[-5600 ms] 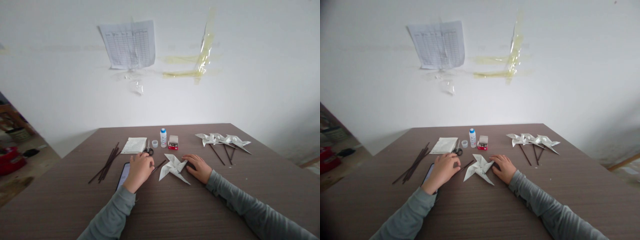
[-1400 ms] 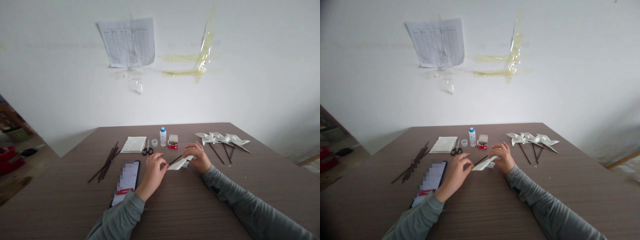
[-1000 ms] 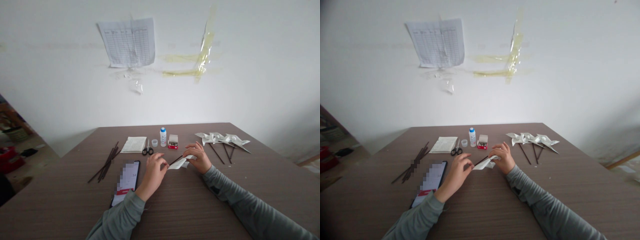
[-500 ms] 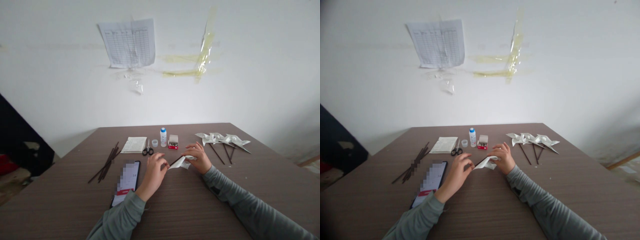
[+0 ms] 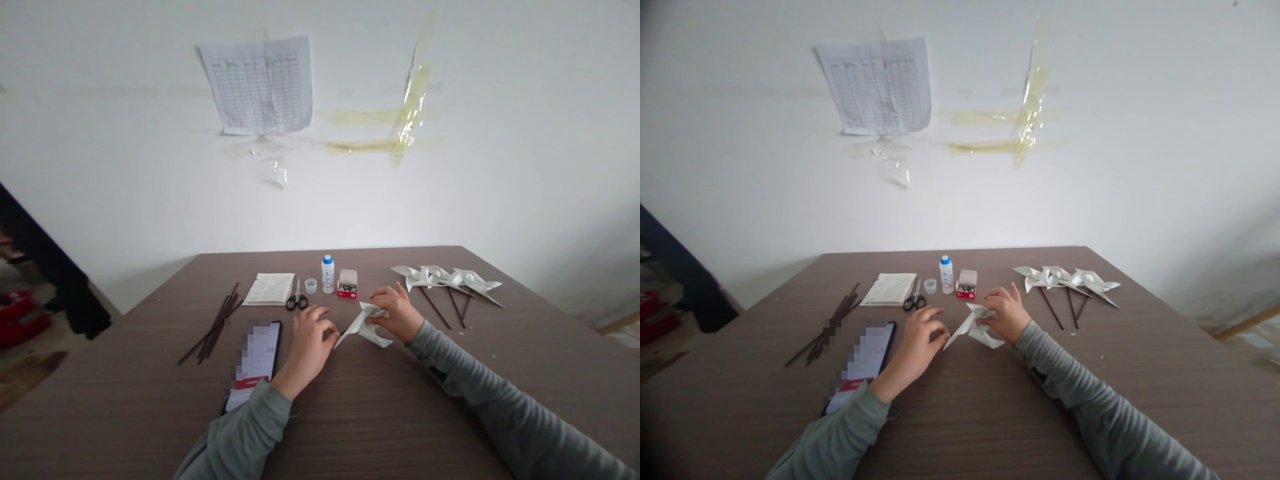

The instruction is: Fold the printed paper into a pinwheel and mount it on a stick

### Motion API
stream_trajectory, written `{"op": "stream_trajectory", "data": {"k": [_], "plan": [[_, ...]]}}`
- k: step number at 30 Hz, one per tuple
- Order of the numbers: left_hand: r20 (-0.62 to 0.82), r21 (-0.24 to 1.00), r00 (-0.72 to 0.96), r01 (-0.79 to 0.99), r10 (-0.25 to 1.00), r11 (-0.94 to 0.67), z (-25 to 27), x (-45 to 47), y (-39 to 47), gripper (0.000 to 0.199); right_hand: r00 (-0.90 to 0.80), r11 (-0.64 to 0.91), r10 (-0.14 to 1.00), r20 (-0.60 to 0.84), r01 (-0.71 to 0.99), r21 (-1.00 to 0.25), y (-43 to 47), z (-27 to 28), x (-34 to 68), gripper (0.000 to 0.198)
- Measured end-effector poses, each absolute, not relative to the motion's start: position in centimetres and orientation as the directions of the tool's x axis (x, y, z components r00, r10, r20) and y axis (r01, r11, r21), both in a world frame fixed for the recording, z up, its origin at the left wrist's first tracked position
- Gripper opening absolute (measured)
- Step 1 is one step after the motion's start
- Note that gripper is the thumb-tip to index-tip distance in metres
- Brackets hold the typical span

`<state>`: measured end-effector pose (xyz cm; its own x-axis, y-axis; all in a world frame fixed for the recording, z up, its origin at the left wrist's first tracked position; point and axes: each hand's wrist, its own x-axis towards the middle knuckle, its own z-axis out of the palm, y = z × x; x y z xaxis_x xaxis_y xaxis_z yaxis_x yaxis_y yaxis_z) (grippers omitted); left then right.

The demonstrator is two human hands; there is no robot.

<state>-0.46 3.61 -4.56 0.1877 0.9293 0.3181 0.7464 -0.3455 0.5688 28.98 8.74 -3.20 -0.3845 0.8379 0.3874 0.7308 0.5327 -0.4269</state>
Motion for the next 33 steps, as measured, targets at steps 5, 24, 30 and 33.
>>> {"op": "stream_trajectory", "data": {"k": [5,24,30,33], "plan": [[0.273,0.563,0.175,0.769,0.946,-0.304,-5.0,-0.6,3.9,0.023,-0.425,0.494,0.87,0.252,0.748,-0.444,9.4,-2.6,28.3,0.016],[0.227,0.583,0.143,0.772,0.963,-0.252,-6.1,-0.1,4.3,0.026,-0.439,0.46,0.886,0.148,0.797,-0.392,10.8,-3.7,27.3,0.026],[0.226,0.597,0.136,0.763,0.964,-0.248,-6.1,-0.2,4.4,0.025,-0.43,0.442,0.895,0.117,0.821,-0.362,10.4,-3.0,27.1,0.018],[0.236,0.605,0.133,0.755,0.963,-0.253,-6.1,-0.3,4.5,0.024,-0.4,0.39,0.916,0.046,0.853,-0.346,10.5,-2.4,26.7,0.013]]}}
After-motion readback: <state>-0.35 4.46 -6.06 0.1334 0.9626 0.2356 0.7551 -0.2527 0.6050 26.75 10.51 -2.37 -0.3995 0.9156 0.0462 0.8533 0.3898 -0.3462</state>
